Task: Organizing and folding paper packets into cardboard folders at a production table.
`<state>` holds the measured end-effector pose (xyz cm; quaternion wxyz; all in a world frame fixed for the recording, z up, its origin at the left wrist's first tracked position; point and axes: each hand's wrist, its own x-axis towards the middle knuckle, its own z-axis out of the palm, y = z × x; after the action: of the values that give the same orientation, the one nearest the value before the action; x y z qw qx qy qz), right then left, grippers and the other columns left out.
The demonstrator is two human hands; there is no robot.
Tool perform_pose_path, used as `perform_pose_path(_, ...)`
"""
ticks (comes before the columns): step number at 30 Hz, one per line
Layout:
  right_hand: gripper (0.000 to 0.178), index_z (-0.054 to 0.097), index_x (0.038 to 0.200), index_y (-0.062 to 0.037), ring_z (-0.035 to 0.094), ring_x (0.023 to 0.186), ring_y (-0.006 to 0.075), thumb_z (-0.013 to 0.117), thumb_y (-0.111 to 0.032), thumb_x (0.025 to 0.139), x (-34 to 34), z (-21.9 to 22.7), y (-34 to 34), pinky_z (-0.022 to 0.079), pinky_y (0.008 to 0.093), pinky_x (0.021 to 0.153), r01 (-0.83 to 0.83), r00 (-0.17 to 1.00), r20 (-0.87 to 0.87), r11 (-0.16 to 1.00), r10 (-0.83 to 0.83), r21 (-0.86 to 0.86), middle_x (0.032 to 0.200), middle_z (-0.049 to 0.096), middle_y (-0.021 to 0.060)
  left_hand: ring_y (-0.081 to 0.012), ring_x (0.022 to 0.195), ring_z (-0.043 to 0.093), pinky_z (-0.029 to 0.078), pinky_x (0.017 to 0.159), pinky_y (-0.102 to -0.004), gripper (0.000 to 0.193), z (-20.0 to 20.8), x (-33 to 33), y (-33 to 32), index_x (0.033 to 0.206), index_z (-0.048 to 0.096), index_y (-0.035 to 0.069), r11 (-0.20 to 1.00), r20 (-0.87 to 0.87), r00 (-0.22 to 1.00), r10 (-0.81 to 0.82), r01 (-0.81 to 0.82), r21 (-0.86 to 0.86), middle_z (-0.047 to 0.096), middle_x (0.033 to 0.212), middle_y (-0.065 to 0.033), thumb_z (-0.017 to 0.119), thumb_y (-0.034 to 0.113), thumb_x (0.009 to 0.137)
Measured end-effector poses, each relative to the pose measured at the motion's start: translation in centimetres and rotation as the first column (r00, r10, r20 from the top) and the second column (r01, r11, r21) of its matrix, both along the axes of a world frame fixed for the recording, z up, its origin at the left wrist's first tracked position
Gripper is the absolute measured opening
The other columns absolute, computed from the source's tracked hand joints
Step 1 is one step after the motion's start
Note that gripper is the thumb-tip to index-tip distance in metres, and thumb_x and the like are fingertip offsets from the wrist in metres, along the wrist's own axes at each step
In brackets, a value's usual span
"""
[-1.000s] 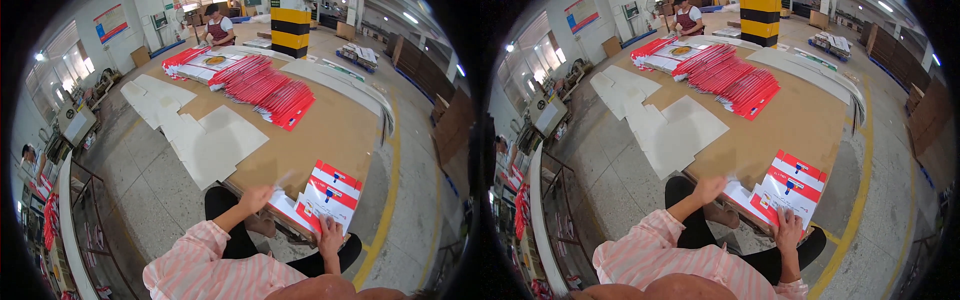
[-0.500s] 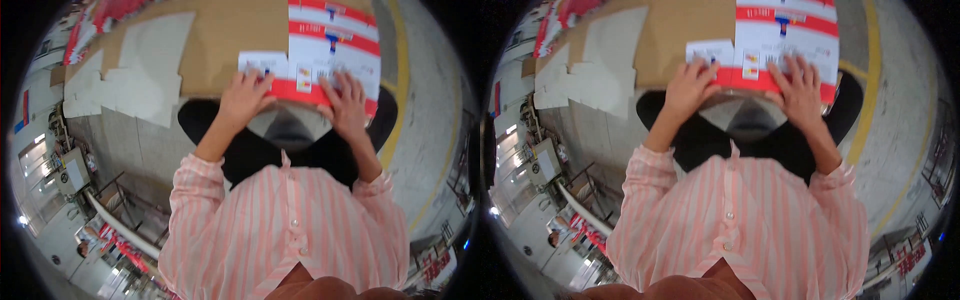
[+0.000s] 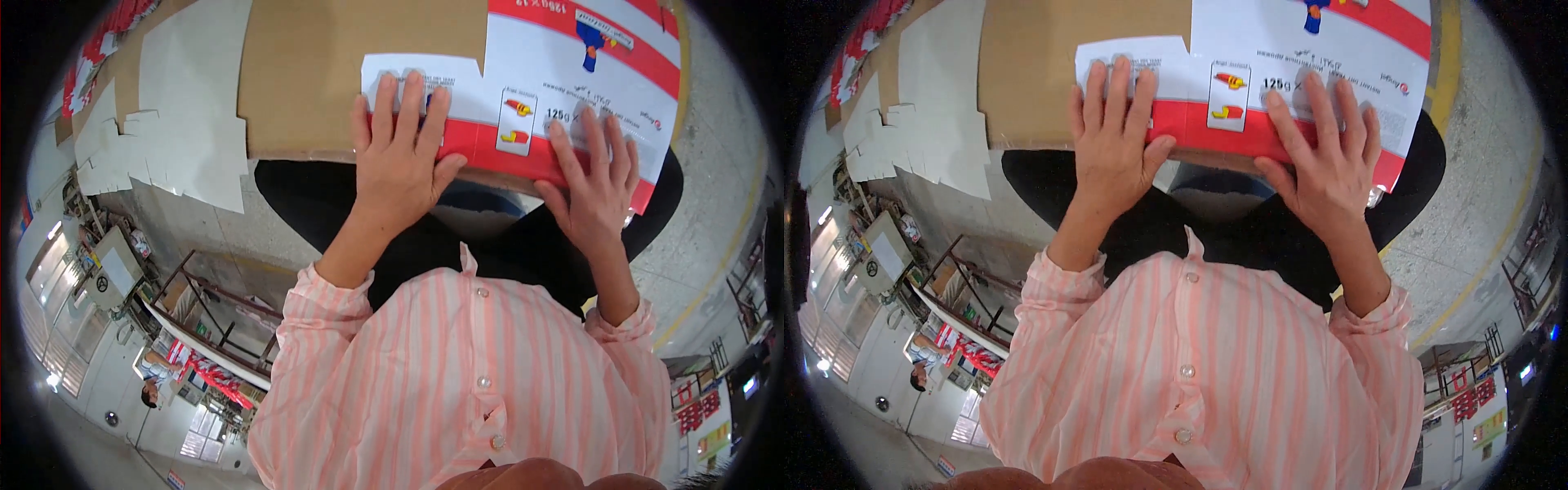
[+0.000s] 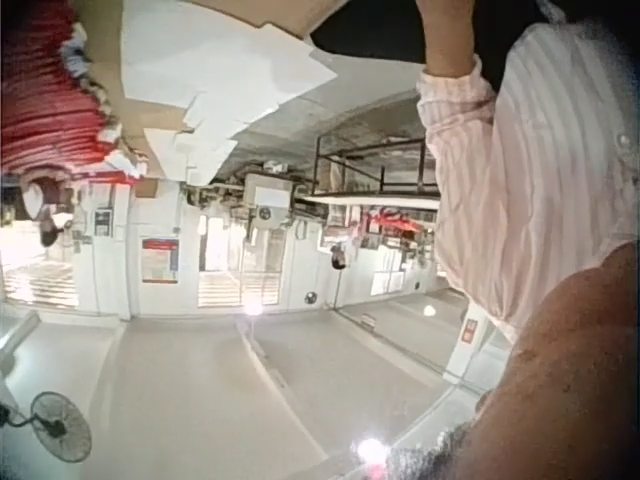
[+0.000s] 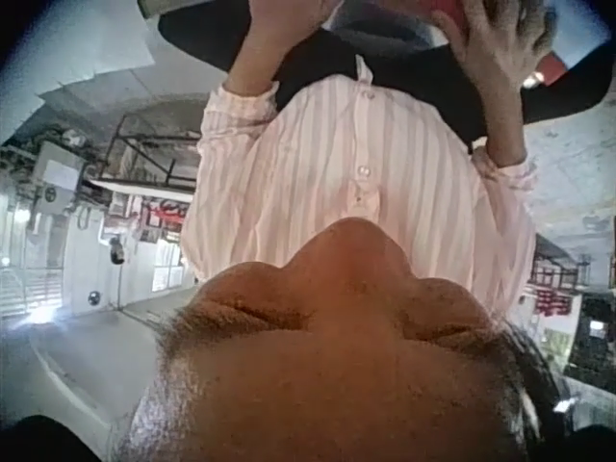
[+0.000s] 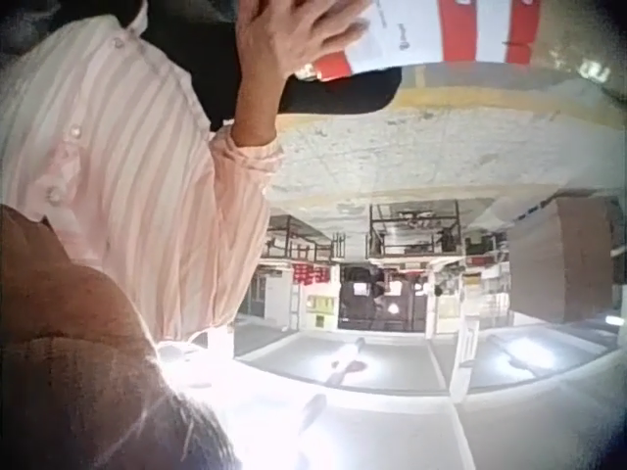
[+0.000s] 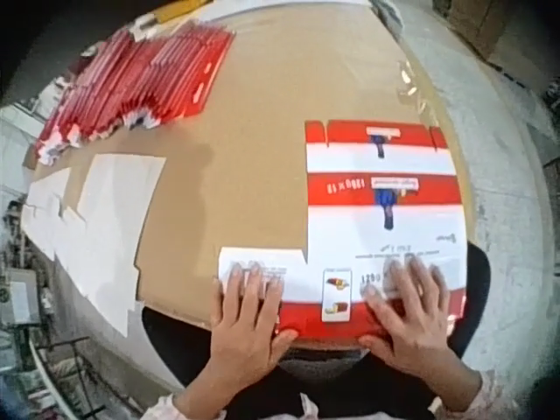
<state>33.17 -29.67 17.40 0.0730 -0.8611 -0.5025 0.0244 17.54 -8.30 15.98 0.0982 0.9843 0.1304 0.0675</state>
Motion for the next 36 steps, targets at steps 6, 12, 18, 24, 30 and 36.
perform_pose_path(6, 0.059, 0.054, 0.135, -0.0265, 0.034, 0.137, 0.033, 0.063, -0.053, 0.083, 0.3, 0.3, -0.1, 0.021, 0.0556, 0.111, -0.02, 1.0, 0.017, 0.999, 0.019, 0.046, 0.147, 0.04, 0.0098, -0.0423, 0.136, 0.028, 0.018, 0.108, -0.0588, 0.055, 0.8, 0.9, -0.6, 0.14, 0.047, 0.015, 1.0, -0.041, 0.999, 0.018, -0.018, 0.008, 0.035, 0.147, -0.0192, 0.047, 0.046, 0.094)
perform_pose_path(12, 0.055, 0.055, 0.134, -0.0237, 0.038, 0.132, 0.0333, 0.063, -0.048, 0.085, 0.6, 1.0, 0.0, 0.024, 0.0554, 0.109, -0.015, 0.999, 0.051, 0.99, 0.008, 0.144, 0.143, 0.045, 0.0094, -0.0362, 0.111, 0.045, 0.034, 0.091, -0.0531, 0.044, 3.1, 5.4, 0.6, 0.127, 0.059, 0.023, 0.997, -0.032, 0.997, 0.067, -0.066, 0.045, 0.05, 0.127, -0.0126, 0.062, 0.031, 0.084)
perform_pose_path(18, 0.029, 0.063, 0.106, -0.004, 0.063, 0.093, 0.0225, 0.073, -0.015, 0.081, -7.4, -0.9, -4.3, 0.051, 0.0349, 0.071, 0.363, 0.413, -0.903, 0.888, 0.12, 0.284, 0.107, 0.064, 0.0124, -0.0341, 0.11, 0.048, 0.041, 0.09, -0.0499, 0.042, 3.6, 5.5, 1.5, 0.121, 0.062, 0.016, 0.999, -0.172, 0.985, 0.014, -0.022, -0.048, 0.057, 0.117, -0.0121, 0.058, 0.02, 0.079)
perform_pose_path(24, 0.028, 0.062, 0.113, -0.0012, 0.066, 0.089, 0.0198, 0.065, -0.013, 0.088, -8.4, 0.9, -3.4, 0.055, 0.0357, 0.079, 0.866, -0.183, -0.939, 0.499, 0.292, -0.013, 0.1, 0.068, 0.0068, -0.0377, 0.098, 0.056, 0.041, 0.091, -0.0458, 0.044, 4.5, 2.4, -3.1, 0.117, 0.06, 0.007, 0.844, 0.056, 0.996, -0.068, 0.087, -0.53, 0.064, 0.105, -0.0153, 0.065, 0.027, 0.078)
perform_pose_path(30, 0.043, 0.054, 0.125, -0.0042, 0.058, 0.08, 0.0093, 0.058, -0.005, 0.082, 12.2, 7.5, 0.0, 0.047, 0.0247, 0.067, 0.475, 0.202, -0.979, 0.876, -0.019, 0.081, 0.099, 0.065, -0.0002, -0.0366, 0.104, 0.054, 0.04, 0.091, -0.0446, 0.04, 1.4, -0.8, 6.8, 0.119, 0.058, 0.005, 0.893, 0.362, 0.848, 0.388, -0.249, -0.374, 0.062, 0.109, -0.015, 0.063, 0.024, 0.084)
perform_pose_path(36, 0.048, 0.057, 0.127, -0.002, 0.063, 0.069, 0.0138, 0.059, 0.001, 0.079, 28.4, 5.2, 17.1, 0.053, 0.0311, 0.061, 0.353, 0.475, -0.88, 0.914, 0.01, 0.201, 0.089, 0.068, 0.0073, -0.0329, 0.109, 0.053, 0.04, 0.093, -0.0442, 0.032, -0.2, -1.9, 8.5, 0.113, 0.06, 0.004, 0.909, 0.407, 0.816, 0.41, -0.405, -0.103, 0.06, 0.116, -0.0124, 0.062, 0.017, 0.083)
